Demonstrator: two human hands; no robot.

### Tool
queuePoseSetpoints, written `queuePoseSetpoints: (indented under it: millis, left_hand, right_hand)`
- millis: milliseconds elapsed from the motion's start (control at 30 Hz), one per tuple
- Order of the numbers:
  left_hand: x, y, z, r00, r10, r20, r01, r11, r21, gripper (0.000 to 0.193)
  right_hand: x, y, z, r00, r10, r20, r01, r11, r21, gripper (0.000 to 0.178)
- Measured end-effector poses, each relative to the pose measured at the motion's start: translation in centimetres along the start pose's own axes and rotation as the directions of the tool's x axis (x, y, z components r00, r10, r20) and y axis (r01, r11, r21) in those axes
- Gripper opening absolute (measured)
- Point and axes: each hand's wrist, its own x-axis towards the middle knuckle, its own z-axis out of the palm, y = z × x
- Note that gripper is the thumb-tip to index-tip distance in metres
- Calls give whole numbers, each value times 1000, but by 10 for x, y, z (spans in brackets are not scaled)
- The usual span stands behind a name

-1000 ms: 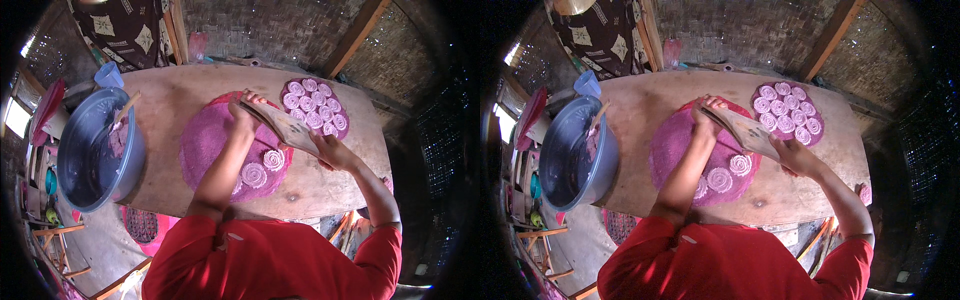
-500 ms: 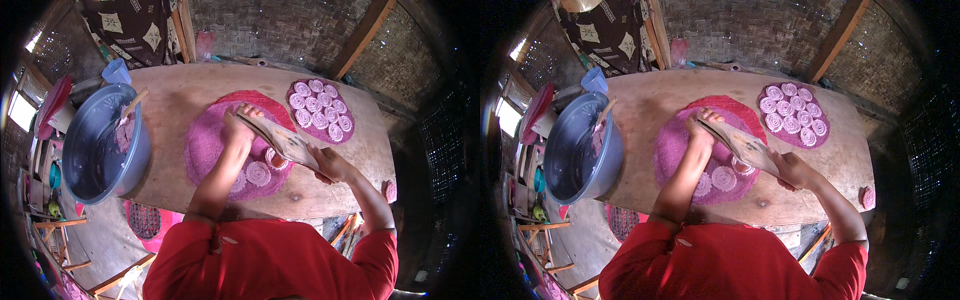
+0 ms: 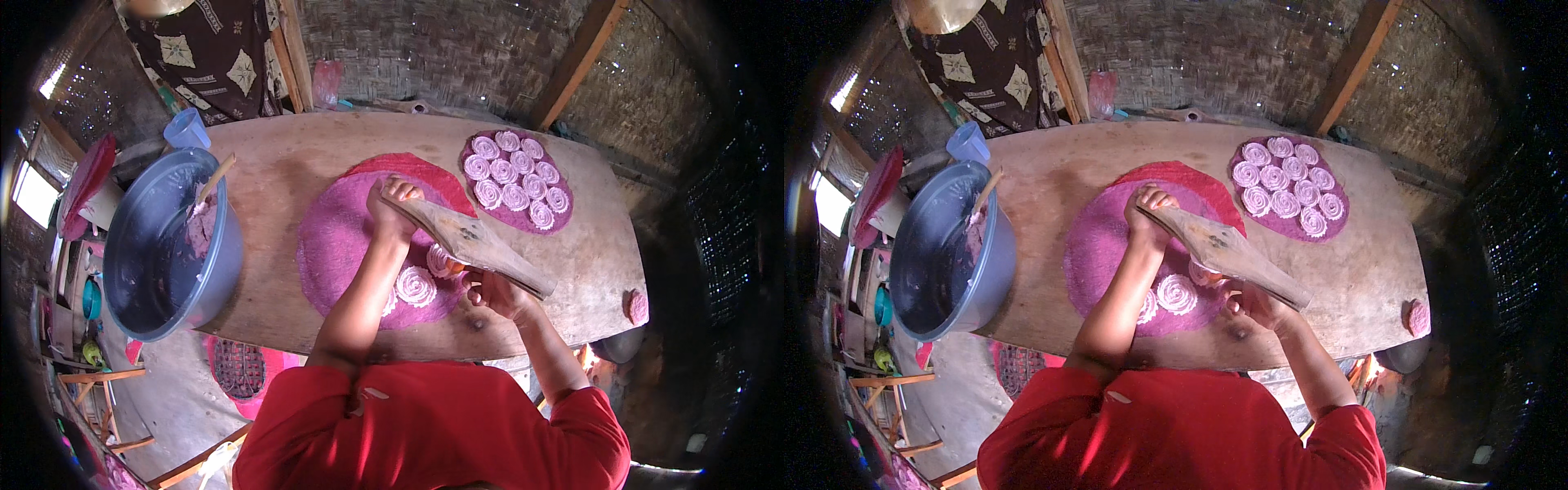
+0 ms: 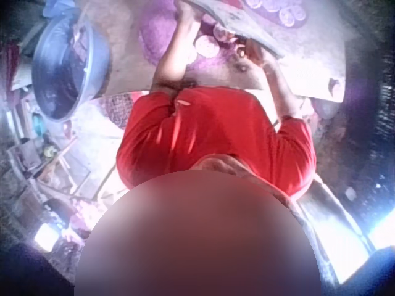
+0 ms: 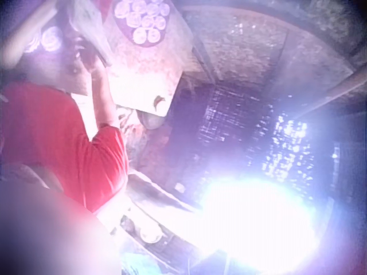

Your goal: The person scoops purple dough from a bowl and loads it into a wooden extruder. They press the dough through the tool to form spiral rolls on a purple mat, repeating the process to create multiple rows of decorative rolls.

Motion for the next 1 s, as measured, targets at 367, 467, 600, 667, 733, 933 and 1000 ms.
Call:
queuePoseSetpoints:
  millis: [367, 467, 600, 667, 733, 933, 1000]
  left_hand:
    - [0, -1, 51, 992, -3, 129, -2, 999, 33, 36]
    - [-4, 0, 68, 982, -41, 186, 36, 999, 29, 38]
    - [-10, 2, 86, 966, -69, 250, 57, 997, 53, 38]
    - [-13, 5, 96, 960, -74, 271, 53, 995, 85, 39]
    - [-14, 8, 110, 970, -67, 234, 31, 988, 153, 43]
    - [-27, 4, 161, 954, 105, 280, -253, 782, 569, 48]
    - [-49, -7, 161, 977, 62, 205, -205, 550, 809, 76]
  right_hand:
    - [24, 26, -5, 842, -533, -84, 62, 250, -966, 23]
    - [28, 33, -6, 831, -554, -49, 21, 118, -993, 23]
    - [37, 29, -5, 694, -669, 266, 163, -215, -963, 37]
    - [39, 16, -1, 647, -657, 387, 231, -315, -921, 42]
    - [33, -7, 2, 765, -549, 337, 235, -249, -940, 46]
    - [-41, -97, 26, 983, -139, 122, 182, 846, -501, 60]
    - [-58, -108, 44, 982, -186, 21, 150, 716, -682, 60]
